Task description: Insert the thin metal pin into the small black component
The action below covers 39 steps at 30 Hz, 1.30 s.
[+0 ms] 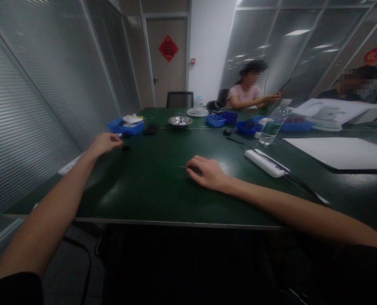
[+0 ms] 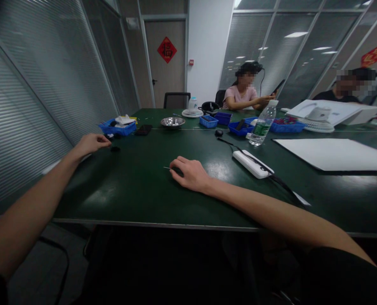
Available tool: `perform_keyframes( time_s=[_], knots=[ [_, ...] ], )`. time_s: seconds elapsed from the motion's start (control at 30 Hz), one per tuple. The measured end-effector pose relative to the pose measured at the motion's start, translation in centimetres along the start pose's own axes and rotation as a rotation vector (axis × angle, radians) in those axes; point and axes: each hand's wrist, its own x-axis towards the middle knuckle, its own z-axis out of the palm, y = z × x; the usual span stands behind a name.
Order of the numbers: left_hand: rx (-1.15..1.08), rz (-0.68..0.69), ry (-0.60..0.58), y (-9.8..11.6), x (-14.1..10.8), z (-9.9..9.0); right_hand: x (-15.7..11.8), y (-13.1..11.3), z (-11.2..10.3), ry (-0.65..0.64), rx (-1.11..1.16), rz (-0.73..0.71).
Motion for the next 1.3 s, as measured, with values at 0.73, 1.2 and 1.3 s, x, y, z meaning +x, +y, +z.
perform_keyframes(
  time_s=[0.73,1.2,1.3],
  knots=[
    [-0.013,0.137,-0.084,-2.2,2.1,1.9,-0.1,0.1,0.0,-0.006,-0.013,-0.008],
    [-0.257,0.058,-0.106,-2.3,1.3,2.2,0.0,-0.4,-0.4,-0.021,0.004,-0.003],
    [-0.360,-0.001,-0.111,-1.6,0.6,2.2,0.0,-0.3,-0.3,-0.018,0.005,-0.003]
  ],
)
